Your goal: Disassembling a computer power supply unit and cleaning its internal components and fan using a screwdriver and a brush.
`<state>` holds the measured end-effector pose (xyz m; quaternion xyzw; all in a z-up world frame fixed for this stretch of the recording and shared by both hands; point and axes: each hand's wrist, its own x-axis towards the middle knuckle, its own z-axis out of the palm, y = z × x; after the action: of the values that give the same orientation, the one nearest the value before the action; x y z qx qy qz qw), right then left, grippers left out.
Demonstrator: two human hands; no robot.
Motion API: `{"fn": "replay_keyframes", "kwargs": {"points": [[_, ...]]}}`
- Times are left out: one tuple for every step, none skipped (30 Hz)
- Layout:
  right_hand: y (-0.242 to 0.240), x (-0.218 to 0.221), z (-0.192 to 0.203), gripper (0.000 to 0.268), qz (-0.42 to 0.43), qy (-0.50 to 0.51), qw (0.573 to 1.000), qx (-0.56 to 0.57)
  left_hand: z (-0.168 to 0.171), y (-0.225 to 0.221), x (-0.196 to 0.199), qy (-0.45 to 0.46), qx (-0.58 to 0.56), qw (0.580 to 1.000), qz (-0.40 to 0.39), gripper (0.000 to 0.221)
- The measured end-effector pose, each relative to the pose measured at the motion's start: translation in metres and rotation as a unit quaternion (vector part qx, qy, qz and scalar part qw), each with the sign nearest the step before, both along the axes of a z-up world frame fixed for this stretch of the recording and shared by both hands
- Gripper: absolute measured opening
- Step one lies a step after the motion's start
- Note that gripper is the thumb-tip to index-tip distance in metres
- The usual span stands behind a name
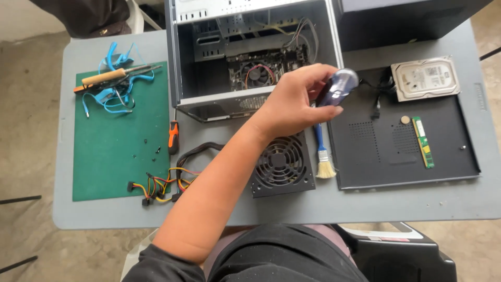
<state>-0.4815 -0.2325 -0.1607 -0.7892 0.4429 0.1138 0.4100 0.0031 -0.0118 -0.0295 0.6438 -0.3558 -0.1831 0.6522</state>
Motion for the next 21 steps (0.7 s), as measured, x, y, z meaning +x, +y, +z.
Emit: {"fn": "replay_keyframes", "kwargs": {"points": [[0.005,0.007,0.006,0.034,0.0,0.002,1.0,0.003,0.002,0.001,-0.002,0.011,-0.006,1.0,-0.013,0.049],[0.006,0.016,0.011,0.034,0.0,0.001,1.0,0.001,0.005,0.0,-0.002,0.02,-0.016,0.999,-0.026,0.047],[0.006,0.026,0.017,0.034,0.0,0.001,1.0,0.0,0.007,0.001,-0.003,0.019,-0.018,0.999,-0.025,0.047],[0.006,0.036,0.024,0.034,0.002,0.0,1.0,-0.003,0.009,0.002,-0.005,0.02,-0.018,0.999,-0.031,0.047],[0.005,0.045,0.031,0.034,0.004,0.0,1.0,-0.005,0.011,0.003,-0.006,0.021,-0.018,0.999,-0.037,0.047],[0.008,0.055,0.037,0.034,0.004,-0.001,1.0,-0.006,0.007,0.003,-0.005,0.021,-0.019,0.999,-0.036,0.047],[0.011,0.064,0.042,0.034,0.003,-0.002,1.0,-0.006,0.002,0.002,-0.004,0.012,-0.017,0.999,-0.035,0.048],[0.013,0.073,0.049,0.034,0.003,-0.002,1.0,-0.008,-0.002,0.002,-0.004,0.004,-0.015,0.999,-0.033,0.05],[0.013,0.085,0.058,0.034,0.004,-0.002,1.0,-0.009,0.0,0.005,-0.004,0.004,-0.017,0.999,-0.032,0.05],[0.015,0.096,0.068,0.034,0.006,0.0,1.0,-0.013,0.001,0.007,-0.006,-0.026,-0.001,0.999,-0.03,0.049],[0.022,0.106,0.078,0.034,0.007,0.001,1.0,-0.016,0.002,0.008,-0.008,-0.056,0.015,0.998,-0.029,0.049],[0.029,0.151,0.099,0.034,0.011,0.004,1.0,-0.017,-0.002,0.008,-0.009,-0.053,0.014,0.998,-0.025,0.049],[0.043,0.191,0.124,0.037,0.069,-0.194,0.978,0.014,-0.006,0.007,-0.011,-0.078,0.025,0.996,-0.02,0.05],[0.066,0.229,0.151,0.041,0.116,-0.391,0.912,0.045,-0.009,0.008,-0.01,-0.108,0.038,0.993,-0.017,0.052],[0.079,0.256,0.161,0.041,0.118,-0.392,0.911,0.047,-0.013,0.009,-0.013,-0.109,0.04,0.993,-0.015,0.052],[0.09,0.284,0.172,0.056,0.176,-0.421,0.89,-0.02,-0.017,0.007,-0.015,-0.137,0.031,0.99,-0.018,0.053],[0.102,0.311,0.183,0.071,0.233,-0.446,0.86,-0.086,-0.022,0.006,-0.017,-0.165,0.023,0.986,-0.021,0.055],[0.103,0.327,0.181,0.071,0.236,-0.446,0.859,-0.088,-0.019,0.015,-0.023,-0.166,0.021,0.986,-0.019,0.055],[0.104,0.343,0.178,0.048,0.273,-0.479,0.825,-0.123,-0.017,0.025,-0.029,-0.166,0.043,0.985,-0.018,0.063],[0.105,0.361,0.176,0.03,0.312,-0.509,0.786,-0.158,-0.016,0.033,-0.034,-0.165,0.063,0.984,-0.015,0.073],[0.107,0.363,0.179,0.03,0.317,-0.509,0.785,-0.16,-0.008,0.056,-0.04,-0.166,0.06,0.984,-0.011,0.073]]}}
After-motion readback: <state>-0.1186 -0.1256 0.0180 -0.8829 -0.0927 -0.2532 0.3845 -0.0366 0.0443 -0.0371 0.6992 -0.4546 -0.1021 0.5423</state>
